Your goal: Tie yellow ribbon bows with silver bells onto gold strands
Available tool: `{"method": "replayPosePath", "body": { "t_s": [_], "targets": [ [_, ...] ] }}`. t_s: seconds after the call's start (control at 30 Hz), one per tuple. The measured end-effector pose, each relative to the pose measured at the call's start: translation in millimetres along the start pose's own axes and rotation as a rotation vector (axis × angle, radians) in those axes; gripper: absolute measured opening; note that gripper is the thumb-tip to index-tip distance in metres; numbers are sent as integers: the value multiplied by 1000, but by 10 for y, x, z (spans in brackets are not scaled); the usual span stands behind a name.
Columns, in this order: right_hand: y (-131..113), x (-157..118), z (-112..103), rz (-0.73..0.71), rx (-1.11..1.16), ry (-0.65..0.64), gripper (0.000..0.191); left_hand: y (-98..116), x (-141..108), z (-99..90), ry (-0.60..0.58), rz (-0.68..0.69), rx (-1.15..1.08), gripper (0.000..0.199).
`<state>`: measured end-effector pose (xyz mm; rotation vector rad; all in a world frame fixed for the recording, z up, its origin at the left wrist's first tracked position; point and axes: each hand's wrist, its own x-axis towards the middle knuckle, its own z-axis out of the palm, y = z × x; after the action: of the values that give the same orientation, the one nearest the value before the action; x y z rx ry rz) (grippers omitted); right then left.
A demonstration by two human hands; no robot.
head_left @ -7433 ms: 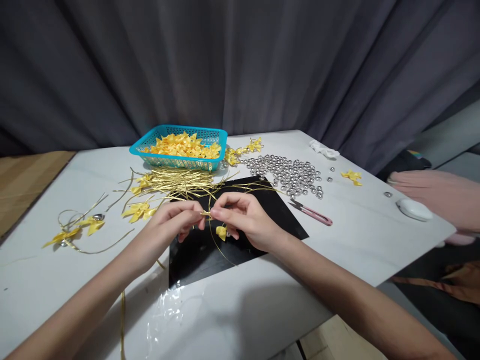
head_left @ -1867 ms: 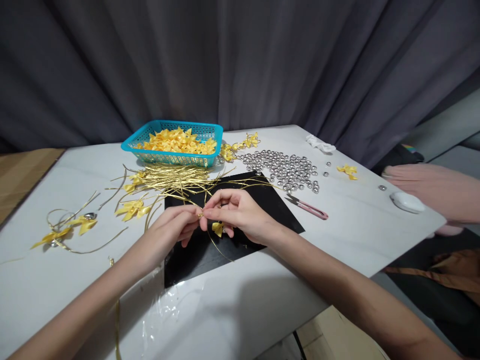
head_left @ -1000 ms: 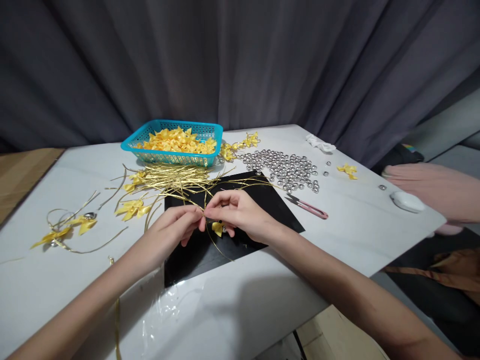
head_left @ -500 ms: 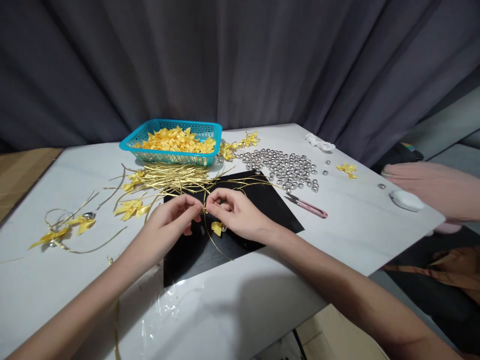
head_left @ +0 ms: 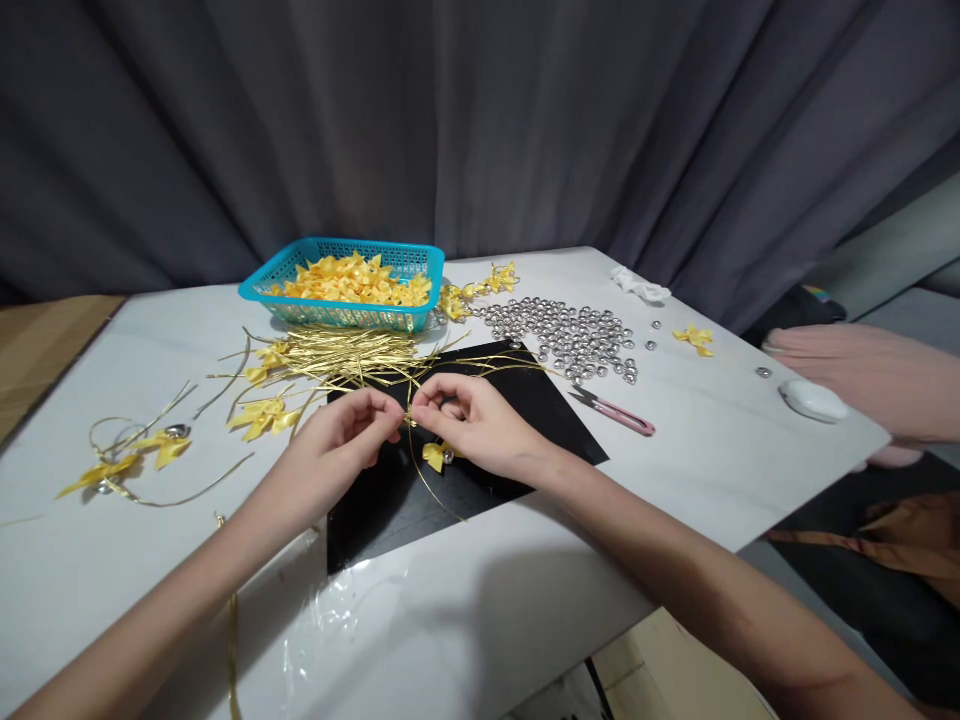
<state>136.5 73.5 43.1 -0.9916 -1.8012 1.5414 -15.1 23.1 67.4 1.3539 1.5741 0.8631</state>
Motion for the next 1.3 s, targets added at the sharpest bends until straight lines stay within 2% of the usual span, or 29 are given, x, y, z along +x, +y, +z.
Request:
{"method": "replayPosePath", "body": {
  "t_s": [0.33, 0.47, 0.57, 0.67, 0.73, 0.8, 0.87, 0.93, 1.03, 1.17, 1.3],
  "targets": [
    [11, 32, -49, -34, -23, -10, 6, -70, -3, -12, -42, 41, 50, 32],
    [32, 27, -40, -51, -110, -41, 7, -117, 0, -22, -1, 109, 107, 32],
    [-22, -3, -119, -167, -265, -40, 9, -143, 6, -9, 90, 172, 65, 32],
    [-164, -58, -328, -384, -456, 6, 9, -245, 6, 71, 201, 226, 100, 39],
    [-257, -97, -500, -462, -513, 38, 9, -367, 3, 161, 151, 302, 263, 34],
    [-297, -127, -647, -420, -479, -55, 10, -495, 1, 255, 117, 326, 456, 35],
    [-269, -142, -735, -290, -417, -210, 12, -590, 2, 322, 116, 361, 591, 35],
    [-199, -147, -761, -157, -404, -346, 14, -636, 8, 352, 119, 396, 650, 32],
    [-119, -148, -712, -65, -452, -464, 13, -646, 22, 347, 112, 437, 640, 25],
    [-119, -141, -582, -26, -445, -487, 12, -659, 40, 332, 87, 467, 547, 19],
    [-120, -124, -519, -23, -454, -377, 11, -680, 34, 338, 114, 479, 589, 27]
  ]
}}
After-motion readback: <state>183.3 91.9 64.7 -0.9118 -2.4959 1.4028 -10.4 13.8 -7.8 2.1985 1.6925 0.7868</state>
